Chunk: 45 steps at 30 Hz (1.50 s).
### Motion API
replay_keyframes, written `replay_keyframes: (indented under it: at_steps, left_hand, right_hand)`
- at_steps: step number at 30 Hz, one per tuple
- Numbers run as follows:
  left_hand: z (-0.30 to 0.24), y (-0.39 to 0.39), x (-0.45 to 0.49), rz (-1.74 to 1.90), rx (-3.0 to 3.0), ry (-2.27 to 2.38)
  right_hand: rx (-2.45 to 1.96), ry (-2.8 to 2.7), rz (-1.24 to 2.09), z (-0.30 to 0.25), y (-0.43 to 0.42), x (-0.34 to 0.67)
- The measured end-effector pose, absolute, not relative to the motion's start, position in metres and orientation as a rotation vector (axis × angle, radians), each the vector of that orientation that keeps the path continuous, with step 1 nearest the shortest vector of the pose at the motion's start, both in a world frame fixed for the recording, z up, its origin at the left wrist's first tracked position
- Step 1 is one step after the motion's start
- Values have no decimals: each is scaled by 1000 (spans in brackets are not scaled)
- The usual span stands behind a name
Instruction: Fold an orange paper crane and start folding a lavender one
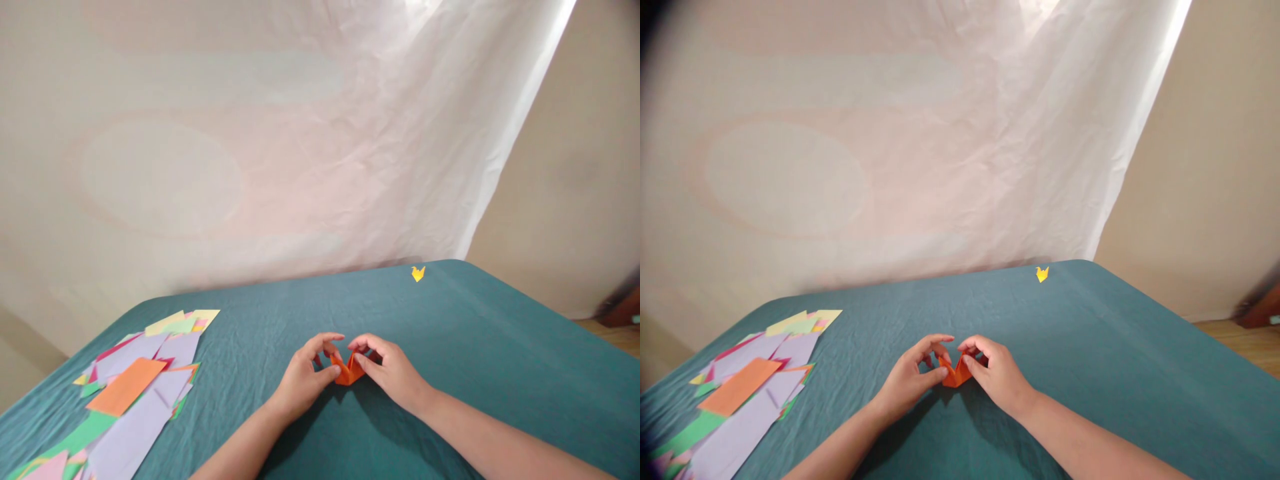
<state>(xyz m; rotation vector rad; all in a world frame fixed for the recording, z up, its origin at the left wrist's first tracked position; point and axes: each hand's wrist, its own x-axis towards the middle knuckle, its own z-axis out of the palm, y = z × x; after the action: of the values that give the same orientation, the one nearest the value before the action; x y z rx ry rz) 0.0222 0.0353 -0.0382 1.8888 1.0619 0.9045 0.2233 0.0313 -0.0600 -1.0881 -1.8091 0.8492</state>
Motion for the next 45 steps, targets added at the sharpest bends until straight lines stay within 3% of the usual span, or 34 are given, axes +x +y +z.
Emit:
replay_keyframes:
  at_steps: [11, 22, 45]
  left_hand:
    - [-41, 39, 17, 872, 1988, 1249]
    - [-48, 41, 18, 1036, 1758, 1160]
    - [-55, 43, 22, 919, 1471, 1021]
  right_hand:
    - [-1018, -1843, 766, -54, 30, 227]
    - [-1023, -1875, 882, -53, 26, 227]
    - [-1007, -1754, 1213, -66, 37, 229]
